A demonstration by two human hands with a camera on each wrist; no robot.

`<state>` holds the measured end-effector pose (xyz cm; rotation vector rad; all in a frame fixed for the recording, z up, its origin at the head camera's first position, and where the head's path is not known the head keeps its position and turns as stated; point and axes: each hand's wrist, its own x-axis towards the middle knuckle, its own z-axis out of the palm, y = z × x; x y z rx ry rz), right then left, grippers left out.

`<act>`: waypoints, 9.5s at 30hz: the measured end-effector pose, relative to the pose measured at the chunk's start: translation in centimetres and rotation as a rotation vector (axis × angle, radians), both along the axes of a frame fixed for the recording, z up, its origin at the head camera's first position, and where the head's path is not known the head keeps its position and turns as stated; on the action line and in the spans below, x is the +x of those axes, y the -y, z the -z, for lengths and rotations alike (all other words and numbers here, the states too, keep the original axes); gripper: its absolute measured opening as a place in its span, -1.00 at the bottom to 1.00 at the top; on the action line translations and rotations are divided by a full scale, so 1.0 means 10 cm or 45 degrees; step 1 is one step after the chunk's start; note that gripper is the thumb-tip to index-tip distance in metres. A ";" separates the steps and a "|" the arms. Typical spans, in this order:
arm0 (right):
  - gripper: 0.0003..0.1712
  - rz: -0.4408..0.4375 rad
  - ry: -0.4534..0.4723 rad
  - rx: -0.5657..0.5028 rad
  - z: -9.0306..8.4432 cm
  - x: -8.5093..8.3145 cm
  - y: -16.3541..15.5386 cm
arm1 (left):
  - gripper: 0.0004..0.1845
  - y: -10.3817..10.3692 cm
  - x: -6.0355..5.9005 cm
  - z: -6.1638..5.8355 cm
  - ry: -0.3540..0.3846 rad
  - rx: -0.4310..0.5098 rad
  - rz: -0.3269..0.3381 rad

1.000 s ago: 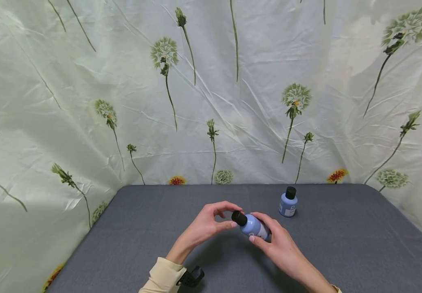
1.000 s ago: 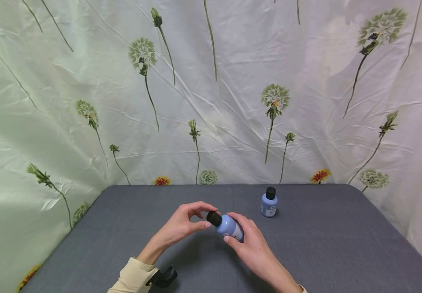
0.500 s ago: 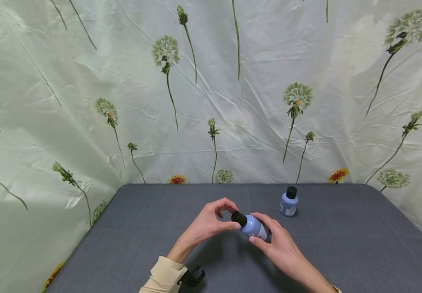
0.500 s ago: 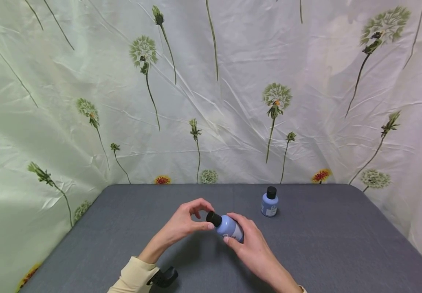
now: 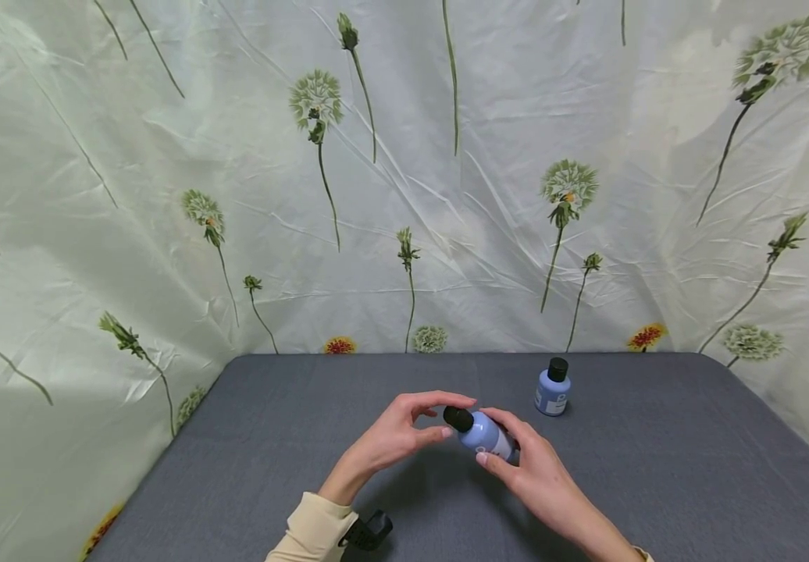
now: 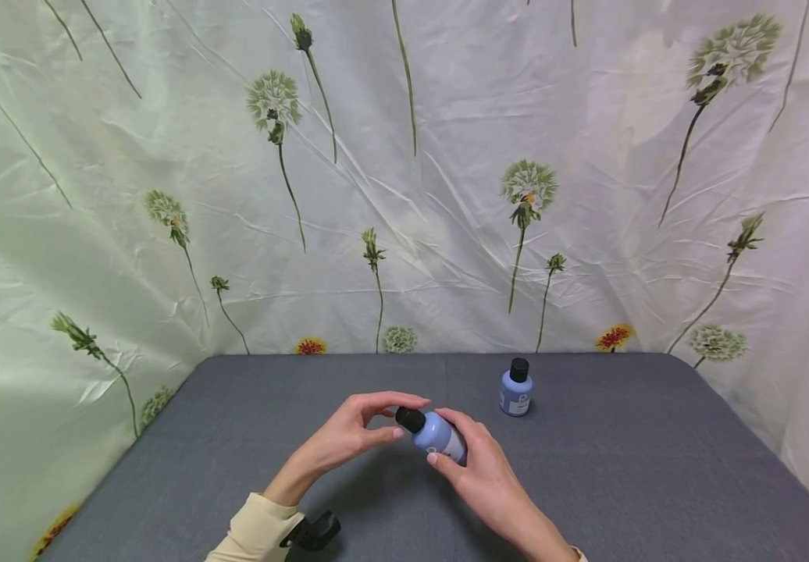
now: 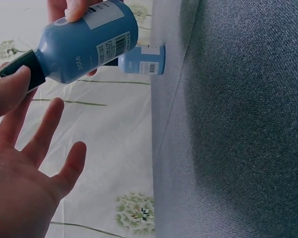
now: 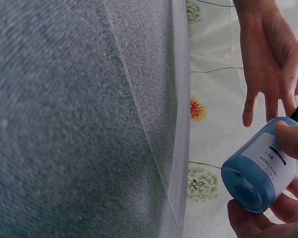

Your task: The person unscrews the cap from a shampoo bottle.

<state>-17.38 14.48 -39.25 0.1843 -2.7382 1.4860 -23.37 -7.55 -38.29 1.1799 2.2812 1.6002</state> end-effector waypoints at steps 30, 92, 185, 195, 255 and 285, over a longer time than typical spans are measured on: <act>-0.36 -0.006 -0.010 -0.015 0.00 0.02 0.03 | -0.48 -0.01 0.00 0.01 -0.025 -0.018 -0.107; -0.38 -0.022 -0.053 -0.070 0.03 0.04 0.02 | -0.71 -0.02 0.01 0.02 0.044 -0.013 -0.185; -0.34 0.038 -0.053 -0.071 0.07 0.00 0.03 | -0.60 0.09 0.13 -0.31 0.058 0.014 -0.314; -0.32 0.045 -0.039 -0.087 0.08 -0.02 0.00 | -0.49 0.13 -0.04 -0.06 0.070 0.000 -0.290; -0.25 -0.059 -0.007 -0.382 0.16 -0.31 0.07 | -0.57 0.58 -0.30 0.35 0.221 -0.057 -0.312; -0.26 -0.062 -0.011 -0.434 0.11 -0.67 0.38 | -0.69 0.78 -0.54 0.30 0.166 -0.186 -0.597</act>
